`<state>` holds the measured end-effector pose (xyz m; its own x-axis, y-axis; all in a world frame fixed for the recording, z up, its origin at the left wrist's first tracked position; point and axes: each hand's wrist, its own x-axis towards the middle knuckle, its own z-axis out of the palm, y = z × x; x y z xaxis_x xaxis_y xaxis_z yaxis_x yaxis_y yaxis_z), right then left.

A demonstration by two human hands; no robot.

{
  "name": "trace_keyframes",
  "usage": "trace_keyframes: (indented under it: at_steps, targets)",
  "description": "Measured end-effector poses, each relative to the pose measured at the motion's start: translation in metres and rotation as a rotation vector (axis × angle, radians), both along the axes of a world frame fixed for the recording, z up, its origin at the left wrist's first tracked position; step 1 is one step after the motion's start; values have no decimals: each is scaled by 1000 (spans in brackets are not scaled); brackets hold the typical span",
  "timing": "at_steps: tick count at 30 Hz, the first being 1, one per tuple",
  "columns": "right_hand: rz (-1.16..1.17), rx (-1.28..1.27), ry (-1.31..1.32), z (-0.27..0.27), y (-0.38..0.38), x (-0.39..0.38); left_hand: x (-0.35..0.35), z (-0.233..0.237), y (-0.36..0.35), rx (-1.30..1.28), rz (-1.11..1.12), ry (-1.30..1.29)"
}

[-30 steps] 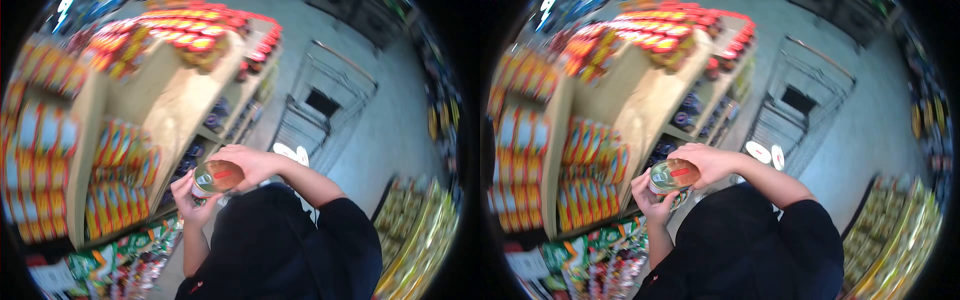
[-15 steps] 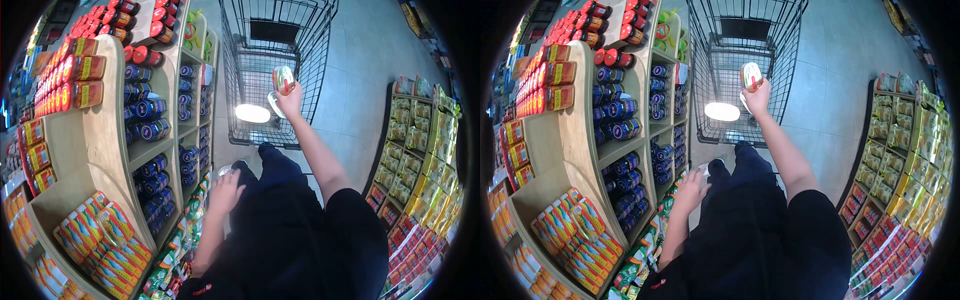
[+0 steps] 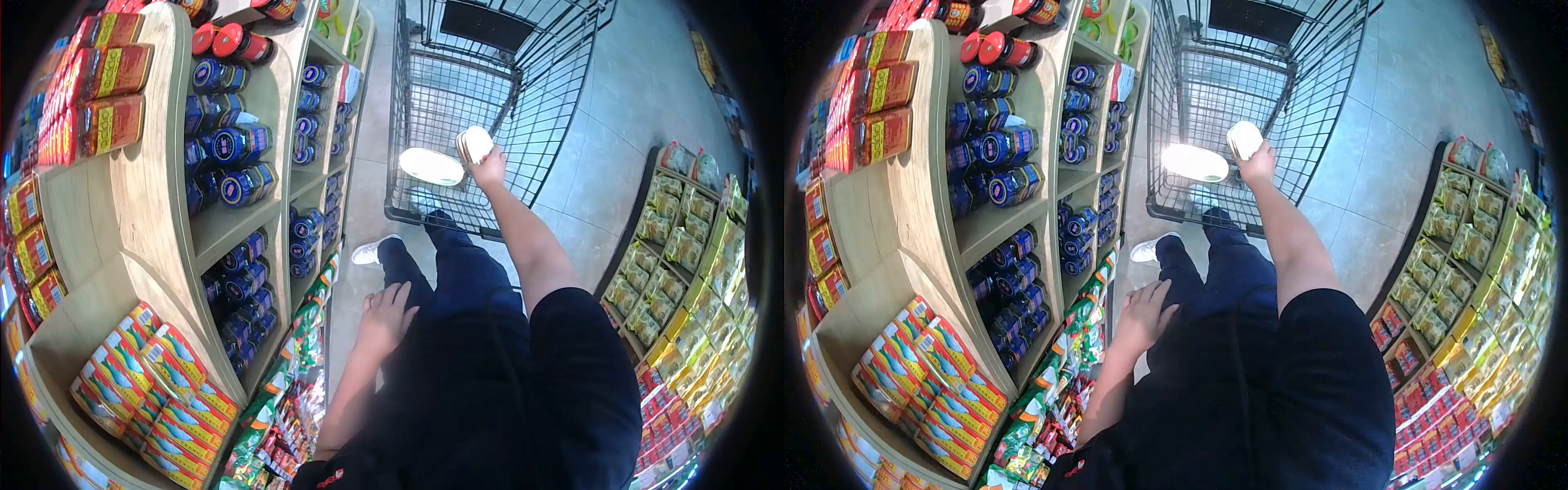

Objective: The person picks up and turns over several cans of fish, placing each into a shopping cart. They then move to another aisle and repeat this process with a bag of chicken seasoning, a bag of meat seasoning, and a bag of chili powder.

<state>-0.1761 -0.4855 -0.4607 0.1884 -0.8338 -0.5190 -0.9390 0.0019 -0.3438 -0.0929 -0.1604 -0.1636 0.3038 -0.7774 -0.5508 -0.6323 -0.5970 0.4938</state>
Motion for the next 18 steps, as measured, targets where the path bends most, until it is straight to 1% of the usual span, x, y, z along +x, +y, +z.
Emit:
trace_keyframes:
  at_steps: [1,2,4,7,9,15,18]
  targets:
    - [6,2,18,-1,2,2,-3,-1,3,6,9,-2]
    - [-3,-93,-1,-1,5,4,-5,-3,6,18,33,-32]
    - [-9,-69,-6,2,4,7,-10,-6,12,32,55,-64]
    - [-20,-63,-5,2,5,7,-15,-10,20,68,83,-11]
    - [2,14,53,0,4,8,-17,-12,23,160,127,38]
    - [-12,-30,59,4,8,9,-18,-25,42,248,131,-17]
    - [3,3,58,5,8,8,-16,-27,45,255,166,20]
